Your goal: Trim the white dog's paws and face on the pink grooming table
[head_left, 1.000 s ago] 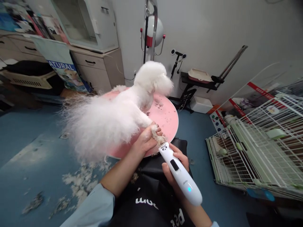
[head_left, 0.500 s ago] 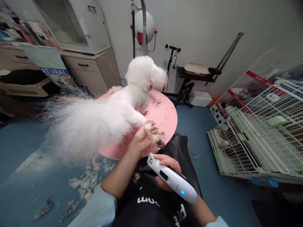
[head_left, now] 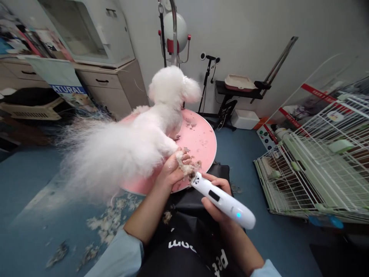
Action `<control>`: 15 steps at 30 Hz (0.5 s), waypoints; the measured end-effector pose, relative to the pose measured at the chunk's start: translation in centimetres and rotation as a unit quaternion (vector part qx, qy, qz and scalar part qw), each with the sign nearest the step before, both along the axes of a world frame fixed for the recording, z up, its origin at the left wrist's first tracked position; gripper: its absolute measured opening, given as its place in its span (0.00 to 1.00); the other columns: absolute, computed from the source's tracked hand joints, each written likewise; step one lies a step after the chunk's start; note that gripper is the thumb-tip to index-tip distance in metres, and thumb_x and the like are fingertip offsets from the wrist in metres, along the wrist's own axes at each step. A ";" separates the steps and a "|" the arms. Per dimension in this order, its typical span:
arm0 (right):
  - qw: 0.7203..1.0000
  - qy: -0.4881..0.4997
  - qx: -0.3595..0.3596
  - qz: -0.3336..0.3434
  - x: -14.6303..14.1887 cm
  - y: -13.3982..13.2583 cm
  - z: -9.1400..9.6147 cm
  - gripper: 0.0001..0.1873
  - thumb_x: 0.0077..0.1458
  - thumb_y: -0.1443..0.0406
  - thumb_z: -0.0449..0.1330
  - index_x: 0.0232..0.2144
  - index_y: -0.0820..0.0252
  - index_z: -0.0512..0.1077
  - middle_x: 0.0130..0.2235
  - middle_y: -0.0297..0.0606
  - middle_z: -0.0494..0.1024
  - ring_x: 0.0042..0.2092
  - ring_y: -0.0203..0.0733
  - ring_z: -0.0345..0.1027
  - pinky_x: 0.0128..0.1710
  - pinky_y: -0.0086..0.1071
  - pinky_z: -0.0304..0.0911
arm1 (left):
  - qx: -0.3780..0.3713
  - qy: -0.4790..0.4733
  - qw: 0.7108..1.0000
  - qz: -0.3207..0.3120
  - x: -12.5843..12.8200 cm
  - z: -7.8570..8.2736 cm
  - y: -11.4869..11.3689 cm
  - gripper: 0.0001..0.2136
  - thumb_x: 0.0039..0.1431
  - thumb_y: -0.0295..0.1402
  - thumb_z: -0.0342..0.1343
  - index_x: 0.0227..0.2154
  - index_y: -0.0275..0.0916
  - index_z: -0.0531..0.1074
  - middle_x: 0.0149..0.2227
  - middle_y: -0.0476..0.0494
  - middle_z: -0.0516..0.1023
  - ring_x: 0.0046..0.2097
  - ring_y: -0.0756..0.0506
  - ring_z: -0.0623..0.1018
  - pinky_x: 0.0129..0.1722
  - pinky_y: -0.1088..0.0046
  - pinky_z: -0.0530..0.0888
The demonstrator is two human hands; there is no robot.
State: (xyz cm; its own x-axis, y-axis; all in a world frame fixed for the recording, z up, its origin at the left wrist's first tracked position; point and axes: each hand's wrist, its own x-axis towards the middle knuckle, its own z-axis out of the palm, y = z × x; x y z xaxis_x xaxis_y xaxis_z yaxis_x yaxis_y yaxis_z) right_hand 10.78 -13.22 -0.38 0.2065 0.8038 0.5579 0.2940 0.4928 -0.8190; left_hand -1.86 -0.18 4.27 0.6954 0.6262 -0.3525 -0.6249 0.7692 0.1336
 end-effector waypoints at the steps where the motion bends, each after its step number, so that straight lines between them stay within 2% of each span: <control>1: 1.000 0.017 -0.004 -0.002 0.1 0.1 -0.3 0.18 0.51 0.66 0.59 0.43 0.52 0.58 0.51 0.45 0.74 0.53 0.50 0.71 0.49 0.49 0.68 | -0.001 0.001 1.000 0.001 0.0 0.1 0.0 0.21 0.69 0.36 0.38 0.19 0.37 0.58 0.16 0.55 0.56 0.17 0.53 0.61 0.24 0.73 0.64; 4: 0.997 0.072 -0.020 -0.006 0.3 0.6 -1.6 0.18 0.53 0.59 0.60 0.43 0.52 0.57 0.52 0.45 0.73 0.53 0.52 0.70 0.48 0.50 0.69 | -0.003 0.006 1.000 0.007 0.1 0.4 0.0 0.21 0.69 0.35 0.37 0.19 0.37 0.59 0.16 0.55 0.56 0.17 0.53 0.60 0.24 0.73 0.64; 9: 0.982 0.183 -0.029 0.037 -0.6 1.4 -3.6 0.22 0.54 0.50 0.58 0.45 0.52 0.57 0.55 0.49 0.71 0.46 0.53 0.74 0.34 0.43 0.72 | -0.012 0.006 1.000 0.024 -0.1 0.5 0.1 0.21 0.69 0.35 0.36 0.20 0.36 0.59 0.16 0.54 0.58 0.17 0.54 0.60 0.22 0.76 0.62; 12: 0.963 0.255 -0.042 0.082 -1.0 1.4 -3.7 0.24 0.53 0.50 0.59 0.47 0.51 0.59 0.52 0.46 0.74 0.38 0.48 0.75 0.29 0.38 0.71 | -0.018 0.009 1.000 0.022 -0.2 0.3 0.2 0.21 0.69 0.36 0.36 0.20 0.36 0.58 0.16 0.54 0.58 0.17 0.54 0.61 0.22 0.77 0.62; 15: 0.944 0.290 -0.094 0.126 -0.8 0.6 -3.1 0.24 0.53 0.52 0.60 0.50 0.49 0.59 0.49 0.42 0.77 0.26 0.37 0.71 0.25 0.34 0.68 | -0.011 0.002 1.000 0.011 -0.3 0.0 0.2 0.22 0.69 0.38 0.36 0.19 0.37 0.57 0.16 0.54 0.57 0.17 0.53 0.62 0.21 0.76 0.61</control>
